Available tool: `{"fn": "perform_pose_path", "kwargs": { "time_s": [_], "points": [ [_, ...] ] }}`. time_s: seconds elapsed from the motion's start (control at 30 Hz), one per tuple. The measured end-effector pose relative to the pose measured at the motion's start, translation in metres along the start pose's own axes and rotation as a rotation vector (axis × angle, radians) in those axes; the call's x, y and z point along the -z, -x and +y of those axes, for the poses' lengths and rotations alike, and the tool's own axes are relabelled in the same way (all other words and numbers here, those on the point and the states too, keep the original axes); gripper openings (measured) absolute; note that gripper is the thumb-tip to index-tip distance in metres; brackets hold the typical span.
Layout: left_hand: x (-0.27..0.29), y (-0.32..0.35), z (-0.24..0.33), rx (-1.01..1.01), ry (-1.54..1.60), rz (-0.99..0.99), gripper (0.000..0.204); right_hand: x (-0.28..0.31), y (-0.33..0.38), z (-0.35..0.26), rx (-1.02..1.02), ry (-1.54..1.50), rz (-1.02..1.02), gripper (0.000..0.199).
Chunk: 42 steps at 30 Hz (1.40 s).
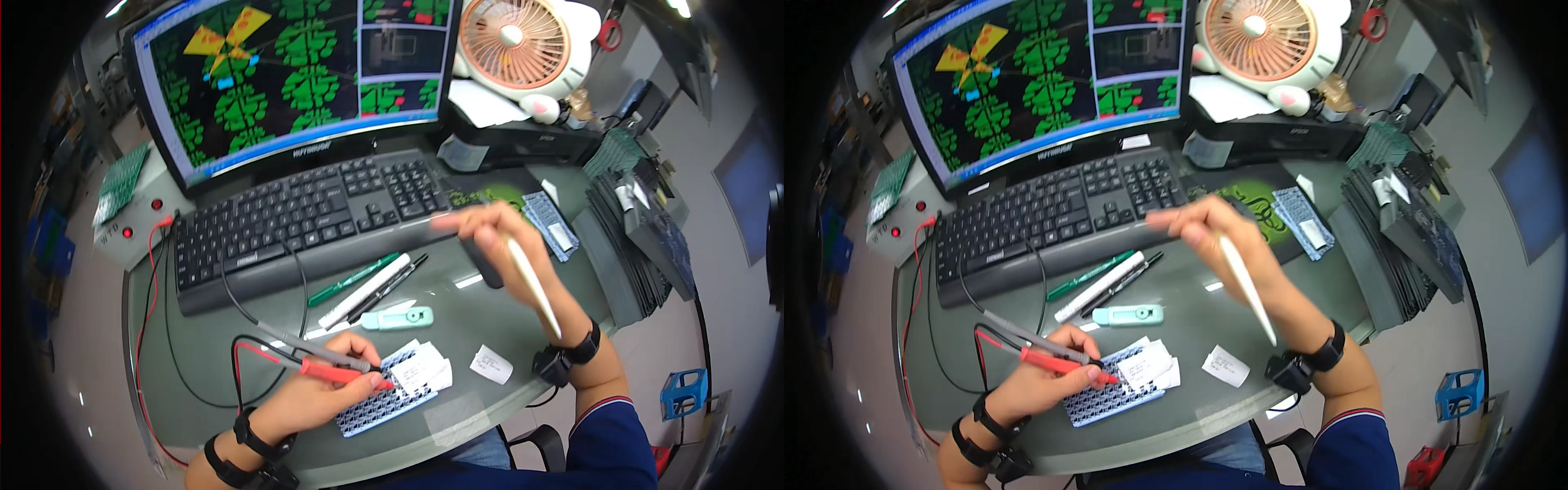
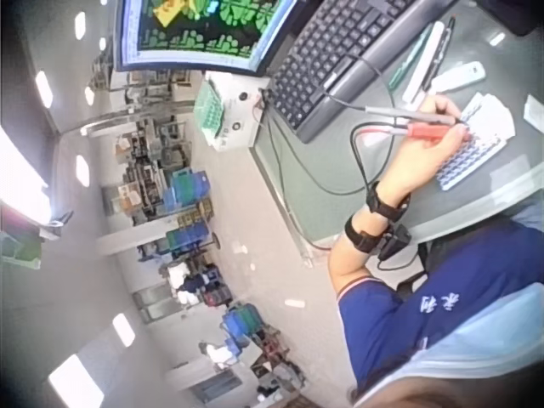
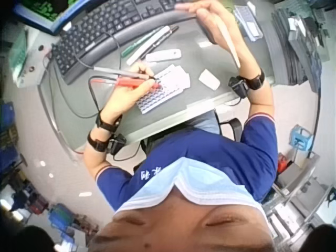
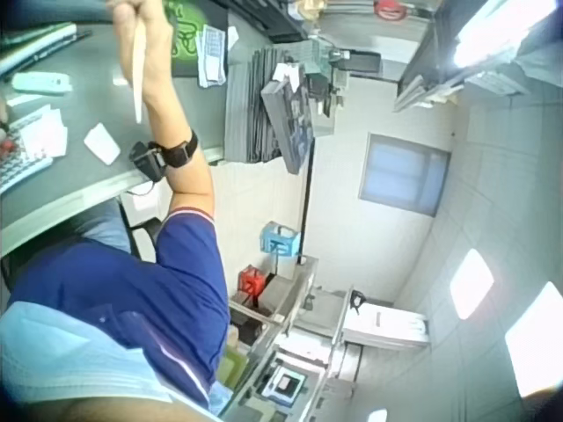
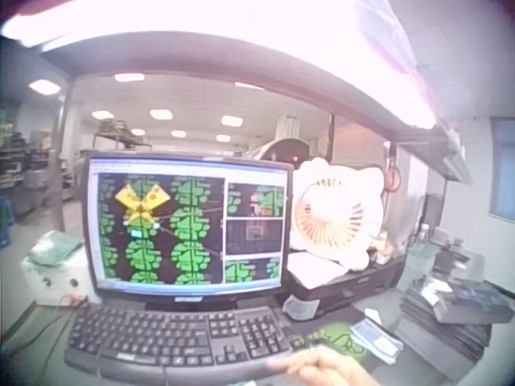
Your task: Testing an electronic circuit board using probes and monitoring progress via software on a computer monitor.
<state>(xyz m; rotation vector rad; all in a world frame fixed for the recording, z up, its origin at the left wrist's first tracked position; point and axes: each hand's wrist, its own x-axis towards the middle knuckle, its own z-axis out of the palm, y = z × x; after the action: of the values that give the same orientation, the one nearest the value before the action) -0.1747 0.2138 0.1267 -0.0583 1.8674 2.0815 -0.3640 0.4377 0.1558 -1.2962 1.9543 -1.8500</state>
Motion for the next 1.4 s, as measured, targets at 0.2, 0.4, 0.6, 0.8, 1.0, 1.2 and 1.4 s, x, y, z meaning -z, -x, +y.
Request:
{"fn": "perform_pose_path", "kwargs": {
  "time_s": [0.2,0.4,0.6,0.8,1.0,1.2,1.4],
  "points": [
    [-0.001,-0.001,0.001,-0.014,-0.034,0.007,0.019,0.035,-0.068,0.032,-0.063,0.427,-0.044,0.016],
    [-0.001,-0.002,0.002,-0.024,-0.061,0.004,0.019,0.020,-0.100,0.069,0.107,0.664,-0.228,0.012],
    [0.000,-0.003,0.001,-0.028,-0.040,-0.005,0.018,0.020,-0.107,0.068,0.072,0.787,-0.192,0.013],
    [-0.002,-0.002,0.001,-0.054,-0.038,-0.005,0.018,0.034,-0.105,0.075,0.116,0.967,-0.091,0.016],
    [-0.001,-0.002,-0.003,-0.050,-0.035,0.004,0.019,0.037,-0.104,0.076,0.093,1.009,-0.059,0.016],
    [-0.001,-0.004,0.002,-0.063,-0.001,-0.017,0.017,0.027,-0.099,0.073,0.286,1.063,-0.081,0.012],
    [0.002,0.001,0.005,-0.046,-0.068,-0.026,0.020,0.018,-0.075,0.061,0.354,0.992,-0.234,0.013]
  ]
}}
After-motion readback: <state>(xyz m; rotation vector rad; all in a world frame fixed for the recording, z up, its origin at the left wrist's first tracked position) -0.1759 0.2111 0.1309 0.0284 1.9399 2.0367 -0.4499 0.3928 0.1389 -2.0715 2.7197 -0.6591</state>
